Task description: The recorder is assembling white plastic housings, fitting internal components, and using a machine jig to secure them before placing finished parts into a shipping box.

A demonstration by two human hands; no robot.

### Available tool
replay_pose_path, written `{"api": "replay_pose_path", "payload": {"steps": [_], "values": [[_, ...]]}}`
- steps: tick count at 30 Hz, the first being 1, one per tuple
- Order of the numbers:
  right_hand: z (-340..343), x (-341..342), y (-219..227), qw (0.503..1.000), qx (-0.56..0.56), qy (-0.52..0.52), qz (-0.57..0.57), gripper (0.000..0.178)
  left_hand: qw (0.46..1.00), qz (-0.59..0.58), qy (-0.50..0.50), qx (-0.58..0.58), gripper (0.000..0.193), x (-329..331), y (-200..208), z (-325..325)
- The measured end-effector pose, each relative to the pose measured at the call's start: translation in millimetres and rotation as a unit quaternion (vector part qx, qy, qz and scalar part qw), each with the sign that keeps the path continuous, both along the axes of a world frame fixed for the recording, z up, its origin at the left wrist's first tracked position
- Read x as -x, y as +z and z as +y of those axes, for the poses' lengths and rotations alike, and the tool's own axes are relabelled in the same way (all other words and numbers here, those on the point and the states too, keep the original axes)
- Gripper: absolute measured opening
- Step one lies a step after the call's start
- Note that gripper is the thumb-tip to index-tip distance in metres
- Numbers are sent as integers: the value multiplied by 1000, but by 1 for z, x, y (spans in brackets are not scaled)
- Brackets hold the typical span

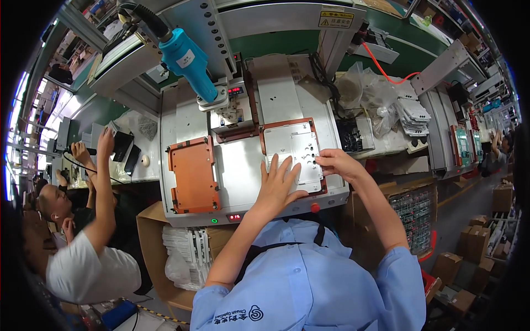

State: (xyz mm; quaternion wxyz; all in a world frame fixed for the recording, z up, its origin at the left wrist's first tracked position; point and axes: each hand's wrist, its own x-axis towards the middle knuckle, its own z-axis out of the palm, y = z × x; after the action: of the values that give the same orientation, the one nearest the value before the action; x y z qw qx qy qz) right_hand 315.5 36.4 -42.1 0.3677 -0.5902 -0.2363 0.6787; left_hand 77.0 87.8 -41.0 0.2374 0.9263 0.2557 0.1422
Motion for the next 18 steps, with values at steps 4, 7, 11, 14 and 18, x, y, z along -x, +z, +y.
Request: {"api": "replay_pose_path", "payload": {"steps": [4,7,11,14,18], "values": [[12,-3,6,997,14,35,-65,31,1000,6,6,3,65,-4,-1,4],[17,-10,6,993,1,70,-90,31,1000,30,1,-3,64,-6,1,7],[22,-13,15,983,18,127,-130,26,999,42,6,-19,60,-8,0,7],[25,-15,8,984,24,129,-122,29,999,37,11,-29,59,-10,2,8],[27,-20,3,974,-14,154,-168,30,999,25,19,-38,59,-15,2,7]]}}
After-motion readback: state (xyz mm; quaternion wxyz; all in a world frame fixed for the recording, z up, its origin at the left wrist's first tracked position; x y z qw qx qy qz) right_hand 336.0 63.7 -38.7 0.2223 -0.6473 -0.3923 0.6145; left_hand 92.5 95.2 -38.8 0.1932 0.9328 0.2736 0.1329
